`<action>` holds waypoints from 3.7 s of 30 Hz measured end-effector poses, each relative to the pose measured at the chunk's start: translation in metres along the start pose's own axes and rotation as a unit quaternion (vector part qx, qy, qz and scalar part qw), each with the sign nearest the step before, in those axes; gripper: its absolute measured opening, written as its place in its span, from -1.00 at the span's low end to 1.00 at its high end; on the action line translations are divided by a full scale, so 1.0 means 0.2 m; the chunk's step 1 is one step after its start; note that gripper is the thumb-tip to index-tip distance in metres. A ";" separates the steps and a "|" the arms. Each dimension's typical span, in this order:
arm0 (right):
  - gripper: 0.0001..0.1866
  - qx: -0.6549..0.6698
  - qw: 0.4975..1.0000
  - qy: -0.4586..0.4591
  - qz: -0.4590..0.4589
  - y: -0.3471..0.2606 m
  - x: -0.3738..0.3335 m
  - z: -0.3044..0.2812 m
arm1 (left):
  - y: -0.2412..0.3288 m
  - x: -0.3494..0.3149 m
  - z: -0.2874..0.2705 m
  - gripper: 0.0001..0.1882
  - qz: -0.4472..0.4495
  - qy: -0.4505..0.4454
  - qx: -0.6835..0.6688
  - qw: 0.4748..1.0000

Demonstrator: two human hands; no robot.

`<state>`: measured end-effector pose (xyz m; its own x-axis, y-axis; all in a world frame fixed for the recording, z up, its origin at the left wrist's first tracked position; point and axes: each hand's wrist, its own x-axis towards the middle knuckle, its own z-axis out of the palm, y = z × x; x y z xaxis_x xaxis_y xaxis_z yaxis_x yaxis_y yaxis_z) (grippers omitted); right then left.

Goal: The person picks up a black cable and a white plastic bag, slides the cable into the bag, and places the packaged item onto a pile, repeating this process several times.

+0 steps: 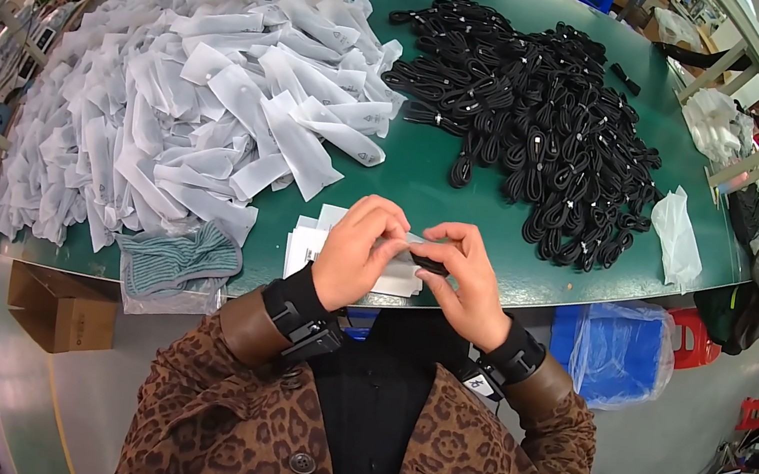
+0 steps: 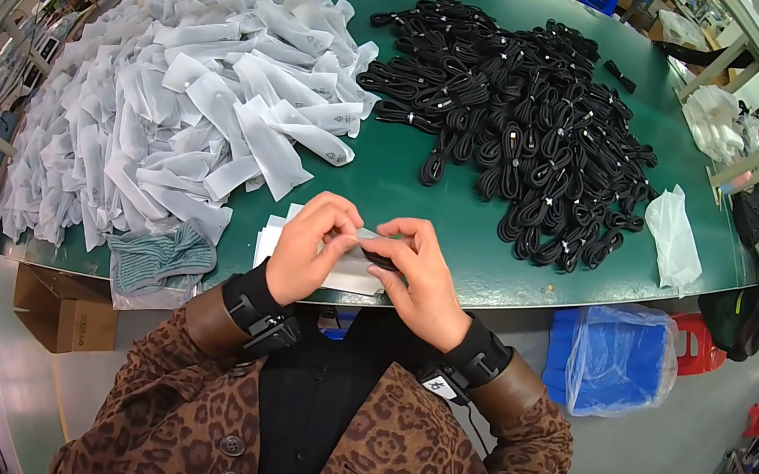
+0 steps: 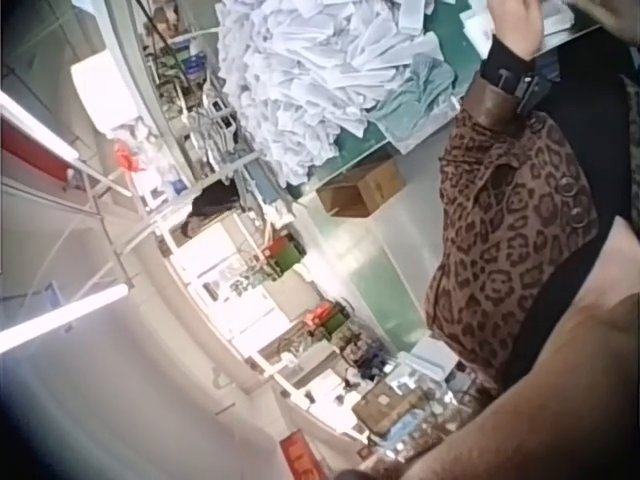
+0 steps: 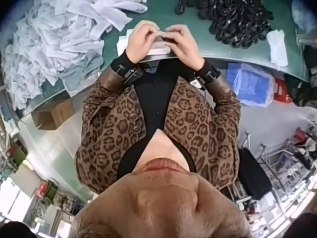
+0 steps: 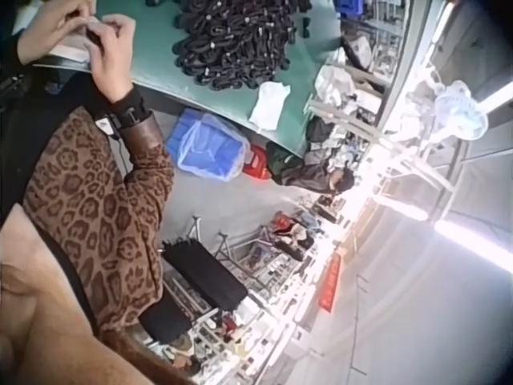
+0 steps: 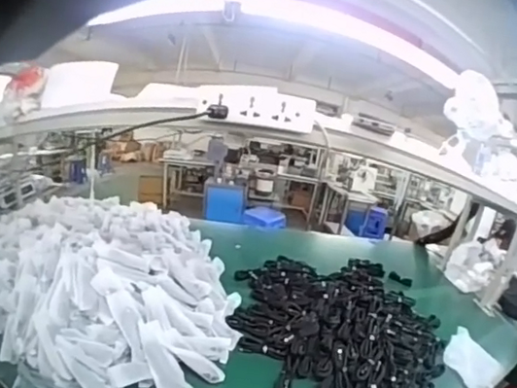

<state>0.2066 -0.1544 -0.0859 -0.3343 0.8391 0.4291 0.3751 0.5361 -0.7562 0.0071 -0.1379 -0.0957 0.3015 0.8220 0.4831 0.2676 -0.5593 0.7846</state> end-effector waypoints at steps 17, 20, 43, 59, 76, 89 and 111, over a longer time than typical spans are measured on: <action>-0.70 -0.337 0.937 -0.016 -0.092 0.42 0.24 -0.16 | -0.06 0.18 -0.39 -0.76 0.022 0.225 0.187 0.956; -0.72 -0.383 0.922 -0.041 -0.042 0.46 0.24 -0.13 | -0.06 -0.02 -0.14 -0.72 -0.023 -0.032 0.101 0.994; -0.76 -0.137 0.979 0.003 0.151 0.36 0.02 -0.14 | -0.12 -0.15 0.10 -0.91 -0.157 -0.065 0.032 0.985; -0.77 -0.074 0.991 -0.110 0.027 0.11 -0.21 -0.14 | -0.11 -0.13 0.06 -0.92 -0.121 -0.068 -0.023 0.990; -0.67 0.006 0.992 -0.046 -0.117 0.08 0.00 -0.17 | 0.00 0.03 -0.10 -0.88 -0.071 -0.039 -0.011 0.997; -0.68 0.015 0.998 0.054 -0.027 0.01 0.07 -0.14 | -0.01 0.14 -0.30 -0.91 -0.216 0.021 -0.276 0.936; -0.63 -0.396 0.915 0.076 -0.009 0.54 -0.05 -0.56 | -0.15 -0.13 0.13 -0.86 0.002 -0.117 0.156 0.981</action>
<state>0.3470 -0.0940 -0.1166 -0.2456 0.8006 0.5466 0.8995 0.3984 -0.1794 0.0141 -0.1463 -0.1413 0.4945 0.7934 0.3548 0.5224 -0.5976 0.6082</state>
